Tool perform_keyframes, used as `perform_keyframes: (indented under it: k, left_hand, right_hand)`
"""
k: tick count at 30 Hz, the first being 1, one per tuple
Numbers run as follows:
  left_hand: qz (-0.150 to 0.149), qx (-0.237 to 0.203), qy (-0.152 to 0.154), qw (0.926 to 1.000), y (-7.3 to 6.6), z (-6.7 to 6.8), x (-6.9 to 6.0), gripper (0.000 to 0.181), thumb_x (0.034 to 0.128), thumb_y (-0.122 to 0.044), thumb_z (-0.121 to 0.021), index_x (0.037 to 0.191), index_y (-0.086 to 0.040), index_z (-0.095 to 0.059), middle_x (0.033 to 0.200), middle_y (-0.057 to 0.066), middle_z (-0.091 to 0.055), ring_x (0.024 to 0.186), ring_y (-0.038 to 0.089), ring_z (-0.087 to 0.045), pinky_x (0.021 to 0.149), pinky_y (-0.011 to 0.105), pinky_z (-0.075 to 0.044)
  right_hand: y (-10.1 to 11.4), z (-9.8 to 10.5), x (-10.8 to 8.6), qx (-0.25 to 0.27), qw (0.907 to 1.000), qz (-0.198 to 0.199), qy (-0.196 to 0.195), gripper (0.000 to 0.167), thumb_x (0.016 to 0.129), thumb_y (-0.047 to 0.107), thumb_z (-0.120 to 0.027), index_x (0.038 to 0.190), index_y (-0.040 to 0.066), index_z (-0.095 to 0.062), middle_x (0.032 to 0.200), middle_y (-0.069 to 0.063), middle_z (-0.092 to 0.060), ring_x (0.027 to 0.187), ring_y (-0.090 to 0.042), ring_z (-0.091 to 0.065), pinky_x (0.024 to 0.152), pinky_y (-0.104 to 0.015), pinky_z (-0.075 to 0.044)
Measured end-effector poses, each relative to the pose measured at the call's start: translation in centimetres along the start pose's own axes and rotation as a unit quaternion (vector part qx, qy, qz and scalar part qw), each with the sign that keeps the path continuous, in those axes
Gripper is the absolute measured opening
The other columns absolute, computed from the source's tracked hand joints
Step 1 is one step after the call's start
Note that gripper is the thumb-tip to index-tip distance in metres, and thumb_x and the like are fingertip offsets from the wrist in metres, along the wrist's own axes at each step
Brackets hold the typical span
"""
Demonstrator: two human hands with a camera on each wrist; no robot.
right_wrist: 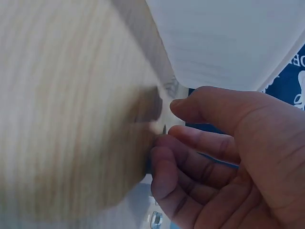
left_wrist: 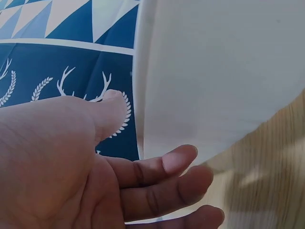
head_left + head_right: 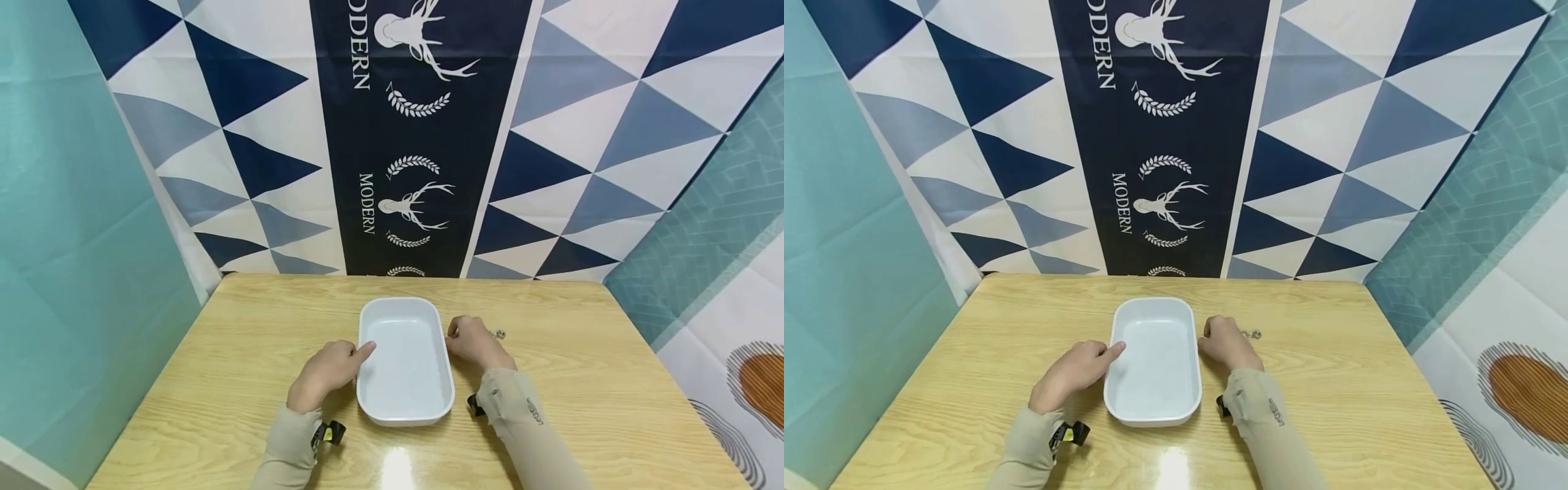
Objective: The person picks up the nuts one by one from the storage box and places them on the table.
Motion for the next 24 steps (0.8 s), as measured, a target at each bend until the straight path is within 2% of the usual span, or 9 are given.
perform_keyframes:
  k: [3,6,9,12,16,19,24]
  left_hand:
    - [0.009,-0.003,-0.006,0.9999,0.3,0.1,-0.1,0.064,0.103,-0.064,-0.042,0.092,-0.006,-0.068,0.077,0.005,-0.061,0.067,0.019,-0.055,0.061,0.034,-0.045]
    - [0.016,0.001,-0.013,0.9998,0.7,0.4,-0.2,0.07,0.1022,-0.067,-0.04,0.106,-0.004,-0.069,0.084,0.004,-0.065,0.072,0.019,-0.059,0.068,0.038,-0.05]
    - [0.015,0.007,-0.029,0.9994,0.9,0.8,-0.2,0.076,0.1019,-0.069,-0.037,0.121,-0.002,-0.066,0.096,0.006,-0.069,0.086,0.021,-0.065,0.082,0.046,-0.054]
    - [0.011,0.011,-0.05,0.9986,1.2,1.2,-0.3,0.077,0.1025,-0.069,-0.036,0.13,-0.001,-0.062,0.111,0.011,-0.07,0.106,0.03,-0.066,0.095,0.054,-0.052]
    - [0.015,0.001,-0.067,0.9976,2.0,1.4,-0.7,0.077,0.1033,-0.066,-0.038,0.139,0.0,-0.057,0.132,0.021,-0.063,0.127,0.042,-0.057,0.104,0.061,-0.046]
    - [0.019,-0.009,-0.071,0.9972,3.0,1.5,-1.2,0.077,0.1049,-0.062,-0.039,0.145,0.002,-0.05,0.145,0.026,-0.054,0.136,0.049,-0.048,0.108,0.065,-0.04]
    - [0.005,-0.014,-0.082,0.9965,4.5,2.0,-2.0,0.076,0.1079,-0.054,-0.039,0.152,0.007,-0.038,0.154,0.033,-0.042,0.144,0.055,-0.035,0.116,0.067,-0.031]
  right_hand:
    - [0.0,-0.2,-0.5,0.008,1.0,-0.003,-0.004,0.016,0.094,0.018,-0.071,0.099,0.003,-0.069,0.075,-0.005,-0.064,0.066,-0.017,-0.057,0.062,-0.029,-0.047]
    - [-0.1,-0.4,-0.9,0.013,0.9999,-0.001,-0.008,0.015,0.093,0.017,-0.071,0.1,0.003,-0.07,0.073,-0.004,-0.065,0.064,-0.016,-0.058,0.061,-0.028,-0.048]
    - [-0.2,-0.4,-1.4,0.022,0.9996,0.008,-0.013,0.013,0.092,0.014,-0.071,0.099,0.003,-0.069,0.068,-0.003,-0.065,0.06,-0.015,-0.058,0.059,-0.027,-0.047]
    - [-0.1,-0.3,-1.7,0.026,0.9993,0.015,-0.02,0.011,0.091,0.012,-0.071,0.097,0.003,-0.068,0.068,-0.003,-0.065,0.06,-0.014,-0.059,0.058,-0.027,-0.048]
    - [-0.3,0.0,-2.4,0.03,0.9991,0.017,-0.026,0.012,0.09,0.013,-0.073,0.096,0.004,-0.069,0.076,-0.004,-0.066,0.063,-0.014,-0.059,0.06,-0.028,-0.05]
    - [-0.6,0.1,-3.0,0.031,0.9988,0.027,-0.026,0.015,0.09,0.015,-0.072,0.099,0.003,-0.069,0.079,-0.004,-0.067,0.064,-0.013,-0.059,0.061,-0.027,-0.05]
    - [-1.1,0.4,-4.3,0.028,0.9979,0.031,-0.048,0.023,0.088,0.015,-0.071,0.106,0.0,-0.069,0.085,-0.006,-0.067,0.07,-0.015,-0.058,0.066,-0.031,-0.05]
Point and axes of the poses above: each hand's wrist, its own x-axis towards the middle knuckle, its own z-axis out of the back of the hand, y = z × x, the point moved 3 cm from there along x, towards the middle knuckle
